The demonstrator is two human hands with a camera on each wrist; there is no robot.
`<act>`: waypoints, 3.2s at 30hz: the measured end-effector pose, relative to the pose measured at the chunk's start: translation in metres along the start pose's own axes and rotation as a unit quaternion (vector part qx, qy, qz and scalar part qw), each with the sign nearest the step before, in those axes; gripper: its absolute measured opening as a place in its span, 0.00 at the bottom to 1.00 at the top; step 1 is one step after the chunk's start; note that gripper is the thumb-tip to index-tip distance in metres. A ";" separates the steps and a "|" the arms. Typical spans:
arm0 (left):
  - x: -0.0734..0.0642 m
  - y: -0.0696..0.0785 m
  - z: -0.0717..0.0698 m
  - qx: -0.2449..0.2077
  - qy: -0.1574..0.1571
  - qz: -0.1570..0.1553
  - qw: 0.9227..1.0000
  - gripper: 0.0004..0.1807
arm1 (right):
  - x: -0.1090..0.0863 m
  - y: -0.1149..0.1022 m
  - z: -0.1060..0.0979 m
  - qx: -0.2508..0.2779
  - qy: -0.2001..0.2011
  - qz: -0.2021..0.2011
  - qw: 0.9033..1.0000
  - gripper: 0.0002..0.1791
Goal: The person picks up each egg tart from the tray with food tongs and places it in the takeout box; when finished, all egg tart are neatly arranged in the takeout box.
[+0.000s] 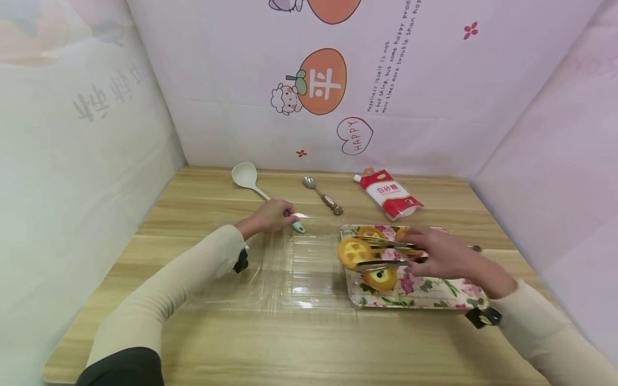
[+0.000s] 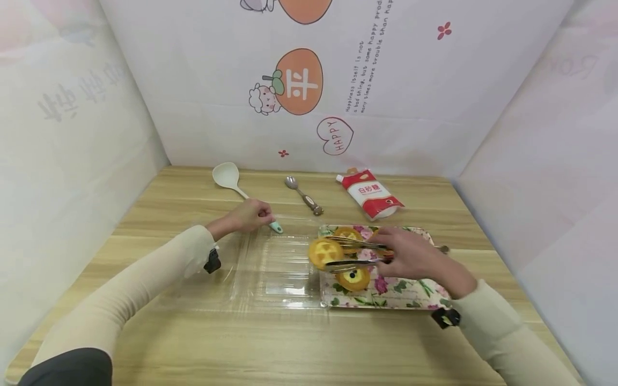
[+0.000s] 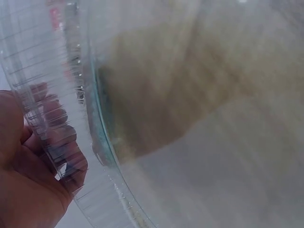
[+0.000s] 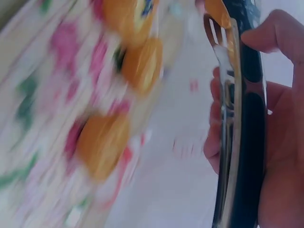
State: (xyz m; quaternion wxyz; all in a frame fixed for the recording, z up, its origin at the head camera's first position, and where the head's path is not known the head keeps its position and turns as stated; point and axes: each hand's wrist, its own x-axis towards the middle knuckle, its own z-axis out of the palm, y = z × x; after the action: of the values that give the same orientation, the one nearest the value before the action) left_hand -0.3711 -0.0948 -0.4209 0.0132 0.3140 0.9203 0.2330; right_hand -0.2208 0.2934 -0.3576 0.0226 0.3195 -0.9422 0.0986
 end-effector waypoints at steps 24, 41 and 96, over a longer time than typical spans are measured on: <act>0.003 -0.006 0.002 -0.009 -0.002 -0.015 1.000 0.10 | 0.105 -0.063 0.049 -0.060 -0.080 -0.185 0.978 0.23; 0.000 -0.003 0.002 -0.002 0.015 -0.001 1.000 0.10 | 0.090 -0.051 0.023 -0.031 -0.105 -0.137 0.985 0.27; 0.003 -0.002 0.002 0.000 -0.008 -0.024 1.000 0.09 | -0.012 0.026 -0.032 -0.037 -0.003 -0.004 0.999 0.22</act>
State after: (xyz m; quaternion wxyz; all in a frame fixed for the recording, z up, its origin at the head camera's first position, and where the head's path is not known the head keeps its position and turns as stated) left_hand -0.3747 -0.0934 -0.4232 0.0264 0.2933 0.9276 0.2298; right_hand -0.2277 0.3268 -0.3323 0.0317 0.3225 -0.9439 0.0629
